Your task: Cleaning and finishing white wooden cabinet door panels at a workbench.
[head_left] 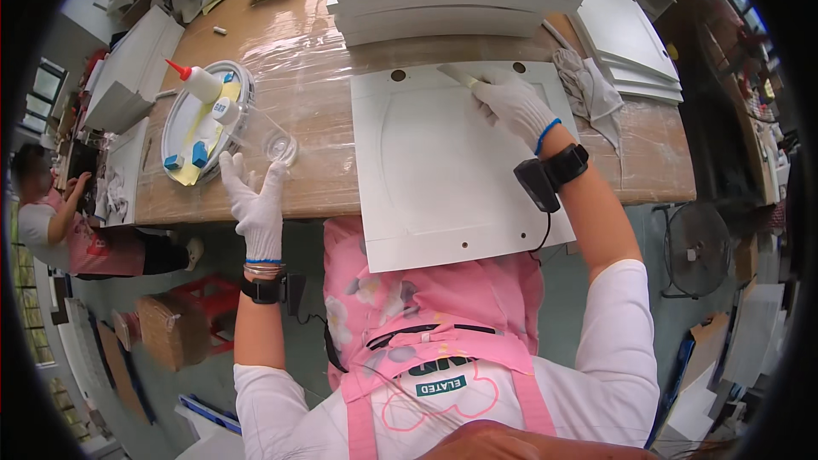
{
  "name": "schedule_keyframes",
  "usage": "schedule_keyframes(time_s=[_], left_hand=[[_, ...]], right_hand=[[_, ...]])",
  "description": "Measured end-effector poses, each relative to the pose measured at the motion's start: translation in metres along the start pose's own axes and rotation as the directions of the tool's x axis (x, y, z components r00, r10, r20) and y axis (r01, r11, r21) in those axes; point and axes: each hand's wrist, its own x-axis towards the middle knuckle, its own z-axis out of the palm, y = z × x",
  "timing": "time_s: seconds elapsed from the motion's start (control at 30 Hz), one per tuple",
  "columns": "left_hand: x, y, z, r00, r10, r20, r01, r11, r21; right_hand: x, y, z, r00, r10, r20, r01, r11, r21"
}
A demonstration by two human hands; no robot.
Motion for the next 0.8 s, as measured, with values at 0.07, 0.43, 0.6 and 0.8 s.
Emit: schedule_keyframes(time_s=[0.07,0.43,0.6,0.8], left_hand=[[0.013,-0.001,0.006,1.000,-0.020,0.004,0.020,1.000,-0.010],[0.052,-0.026,0.040,0.997,-0.014,0.078,0.024,0.991,-0.129],[0.043,-0.014,0.038,0.989,-0.060,0.134,0.088,0.972,-0.218],[-0.024,0.018,-0.003,0.943,0.026,0.331,0.048,0.976,-0.214]], right_hand=[[0.029,-0.018,0.003,1.000,-0.011,-0.021,0.015,0.983,0.183],[0.044,0.005,-0.035,0.848,-0.460,-0.265,0.224,0.763,-0.607],[0.007,0.076,-0.123,0.734,-0.235,-0.637,-0.275,0.755,-0.596],[0.031,0.197,-0.137,0.796,-0.233,-0.559,-0.227,0.740,-0.633]])
